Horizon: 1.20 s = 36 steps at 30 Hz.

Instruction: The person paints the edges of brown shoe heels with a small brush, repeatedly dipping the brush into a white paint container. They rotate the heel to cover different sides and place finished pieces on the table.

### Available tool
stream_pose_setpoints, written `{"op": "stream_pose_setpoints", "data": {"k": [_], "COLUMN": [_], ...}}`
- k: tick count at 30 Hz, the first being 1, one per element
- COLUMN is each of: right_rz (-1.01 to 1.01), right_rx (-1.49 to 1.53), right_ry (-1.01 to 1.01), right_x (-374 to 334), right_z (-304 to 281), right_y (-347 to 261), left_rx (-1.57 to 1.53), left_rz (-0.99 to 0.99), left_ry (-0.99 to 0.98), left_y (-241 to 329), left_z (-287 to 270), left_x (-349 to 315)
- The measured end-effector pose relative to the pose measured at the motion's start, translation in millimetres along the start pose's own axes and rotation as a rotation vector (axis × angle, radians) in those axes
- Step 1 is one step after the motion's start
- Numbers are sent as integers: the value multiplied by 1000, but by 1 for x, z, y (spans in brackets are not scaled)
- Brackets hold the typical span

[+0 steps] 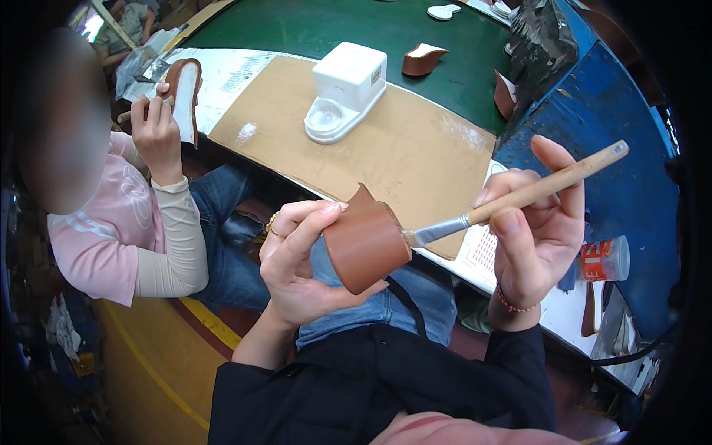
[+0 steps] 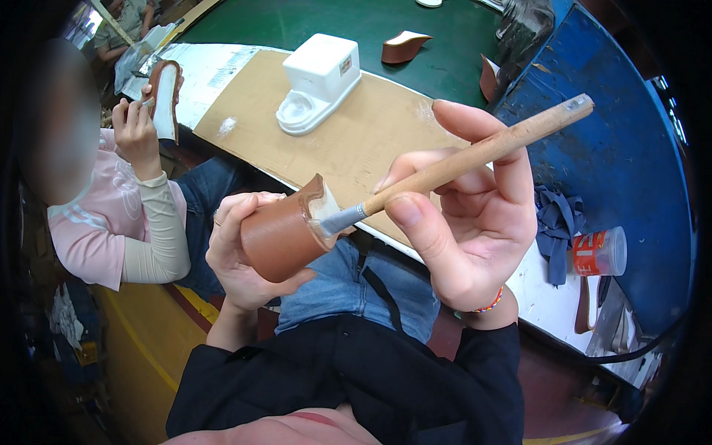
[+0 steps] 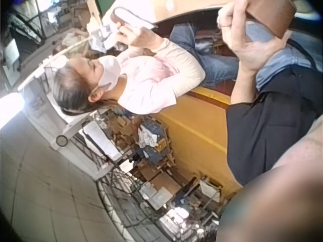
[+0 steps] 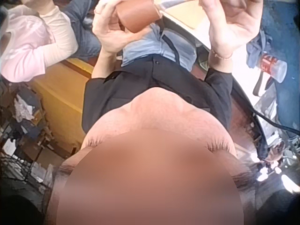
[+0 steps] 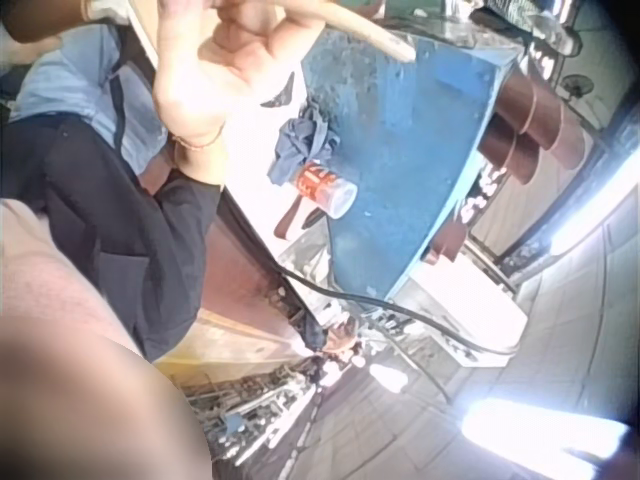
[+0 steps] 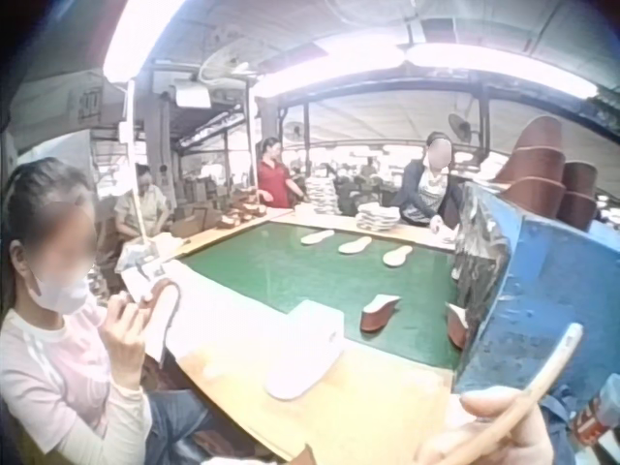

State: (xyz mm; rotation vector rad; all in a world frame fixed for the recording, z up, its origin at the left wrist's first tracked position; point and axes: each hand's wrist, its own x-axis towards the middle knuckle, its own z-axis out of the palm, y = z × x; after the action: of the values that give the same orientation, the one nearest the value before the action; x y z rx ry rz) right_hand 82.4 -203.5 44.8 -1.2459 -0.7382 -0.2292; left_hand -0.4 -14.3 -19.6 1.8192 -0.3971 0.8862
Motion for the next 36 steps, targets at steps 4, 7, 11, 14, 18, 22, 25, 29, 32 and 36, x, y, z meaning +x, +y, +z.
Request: {"op": "stream_pose_setpoints", "data": {"k": [4,7,11,14,18,22,25,29,32,36], "right_rz": [-26,-82,-134,-154,-175,-200,-216,-233,-265,-279], "right_rx": [-8,-25,-81,-123,-167,-194,-232,-255,-254,-253], "right_ry": [-6,-24,-32,-38,-60,-89,-103,-114,-139,-141], "right_x": [-1,0,-1,-3,-5,-6,-7,-8,-7,-9], "right_z": [0,-1,-3,-4,-6,-8,-10,-11,-12,-12], "right_y": [1,3,6,6,7,9,10,10,12,14], "left_rx": [-88,-211,-320,-415,-596,-748,-807,-859,-863,-861], "left_rz": [-65,-163,-266,-391,-522,-612,-637,-674,-677,-698], "left_ry": [-2,6,21,43,83,122,125,130,132,153], "left_y": [-1,-2,-2,1,4,5,5,5,5,6], "left_z": [2,5,7,9,14,18,19,20,20,22], "left_x": [-2,-5,-6,-7,-6,-6,-4,-3,-2,-2]}}
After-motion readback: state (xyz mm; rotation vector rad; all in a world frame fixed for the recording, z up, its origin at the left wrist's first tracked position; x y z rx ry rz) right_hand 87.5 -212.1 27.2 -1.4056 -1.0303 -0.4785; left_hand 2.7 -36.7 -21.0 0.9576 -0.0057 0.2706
